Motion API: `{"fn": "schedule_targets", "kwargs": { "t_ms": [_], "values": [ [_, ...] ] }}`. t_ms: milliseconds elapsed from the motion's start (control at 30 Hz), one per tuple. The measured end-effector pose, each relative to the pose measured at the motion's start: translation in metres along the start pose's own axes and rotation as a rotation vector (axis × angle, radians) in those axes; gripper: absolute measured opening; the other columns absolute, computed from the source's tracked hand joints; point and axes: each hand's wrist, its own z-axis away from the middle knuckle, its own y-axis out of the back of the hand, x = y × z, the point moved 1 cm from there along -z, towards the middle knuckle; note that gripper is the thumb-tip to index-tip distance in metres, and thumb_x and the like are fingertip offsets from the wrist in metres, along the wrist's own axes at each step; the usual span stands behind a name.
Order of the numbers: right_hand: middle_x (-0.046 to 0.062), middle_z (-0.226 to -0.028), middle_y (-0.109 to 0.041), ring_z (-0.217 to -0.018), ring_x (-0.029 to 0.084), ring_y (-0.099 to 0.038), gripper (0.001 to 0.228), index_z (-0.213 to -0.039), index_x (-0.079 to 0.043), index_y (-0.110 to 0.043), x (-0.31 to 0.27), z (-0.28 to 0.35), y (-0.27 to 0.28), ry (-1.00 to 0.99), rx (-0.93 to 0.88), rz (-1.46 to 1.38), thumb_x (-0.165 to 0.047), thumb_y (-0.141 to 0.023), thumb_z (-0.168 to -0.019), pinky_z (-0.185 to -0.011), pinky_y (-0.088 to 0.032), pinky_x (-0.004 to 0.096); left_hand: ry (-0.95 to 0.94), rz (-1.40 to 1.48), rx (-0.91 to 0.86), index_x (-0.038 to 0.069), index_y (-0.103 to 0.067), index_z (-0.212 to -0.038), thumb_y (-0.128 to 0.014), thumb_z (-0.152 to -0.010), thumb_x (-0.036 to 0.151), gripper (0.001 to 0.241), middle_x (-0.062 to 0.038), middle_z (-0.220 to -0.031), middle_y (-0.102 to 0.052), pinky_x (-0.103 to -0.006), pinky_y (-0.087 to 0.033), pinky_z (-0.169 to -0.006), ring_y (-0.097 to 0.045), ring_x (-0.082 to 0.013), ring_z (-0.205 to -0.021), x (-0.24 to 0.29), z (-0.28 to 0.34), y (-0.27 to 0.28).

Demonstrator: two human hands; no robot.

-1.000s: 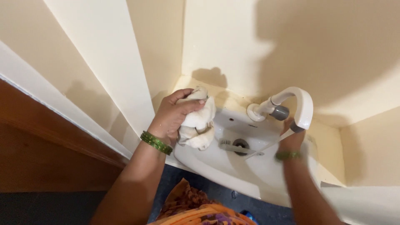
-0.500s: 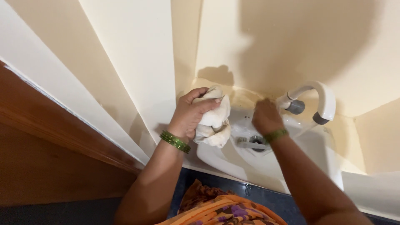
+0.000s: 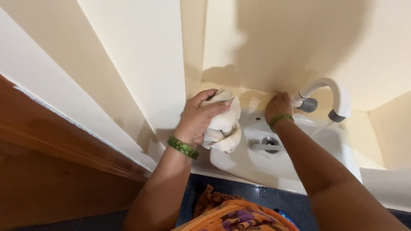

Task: The person scrubs a white bathroom sink with a toothbrush and a cloth, rinses the sink and brush under running water, and wipes the surrounding wall and sink surfaces. The person also washes their hands during the process.

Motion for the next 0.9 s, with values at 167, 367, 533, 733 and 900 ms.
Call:
{"fn": "schedule_targets", "kwargs": {
  "t_ms": [167,367,533,733,900],
  "values": [
    [0.016,-0.148,-0.051,-0.144,0.028,-0.039,0.068,-0.141,-0.003,-0.052,0.015,0.044,-0.031,0.222,0.396,-0.310,-0.001,-0.054,-0.074,-0.119,-0.025,0.041,0.006,0.014,-0.007,-0.004,-0.066,-0.124,-0.082,-0.077,0.006,0.051,-0.013,-0.108,-0.074,-0.0314,-0.062,-0.075,-0.074,-0.0183,-0.089,0.003,-0.017,-0.015],
    [0.014,-0.111,-0.070,-0.101,0.029,-0.070,0.028,-0.122,-0.003,-0.064,0.001,0.113,-0.080,-0.390,-0.209,-1.649,-0.015,-0.062,-0.096,-0.087,-0.060,0.040,-0.043,-0.014,-0.022,-0.005,-0.065,-0.123,-0.082,-0.078,0.008,0.050,-0.013,-0.106,-0.074,-0.0327,-0.062,-0.073,-0.074,-0.0192,-0.087,0.014,-0.036,-0.019],
    [0.009,-0.075,-0.059,-0.066,0.020,-0.057,0.020,-0.087,-0.006,-0.059,-0.019,0.119,-0.135,-0.803,-0.560,-2.539,-0.019,-0.054,-0.101,-0.055,-0.048,0.030,-0.067,0.009,-0.029,-0.007,-0.065,-0.122,-0.080,-0.078,0.008,0.049,-0.016,-0.103,-0.073,-0.0353,-0.062,-0.069,-0.073,-0.0223,-0.085,0.023,-0.042,-0.024],
    [0.003,-0.067,-0.051,-0.057,0.016,-0.048,0.018,-0.080,-0.010,-0.052,-0.031,0.098,-0.168,-0.815,-0.548,-2.765,-0.014,-0.052,-0.098,-0.046,-0.037,0.027,-0.067,0.044,-0.032,-0.009,-0.061,-0.126,-0.080,-0.076,0.009,0.056,-0.017,-0.104,-0.073,-0.0390,-0.065,-0.069,-0.074,-0.0239,-0.086,0.037,-0.044,-0.029],
    [0.009,-0.077,-0.062,-0.067,0.019,-0.059,0.020,-0.089,-0.004,-0.057,-0.071,0.055,-0.085,-0.555,-0.838,-2.422,-0.018,-0.054,-0.102,-0.056,-0.049,0.031,-0.104,0.028,-0.007,-0.009,-0.060,-0.128,-0.080,-0.076,0.010,0.059,-0.018,-0.106,-0.073,-0.0377,-0.064,-0.070,-0.074,-0.0240,-0.086,0.045,-0.055,-0.032]
  ]
}}
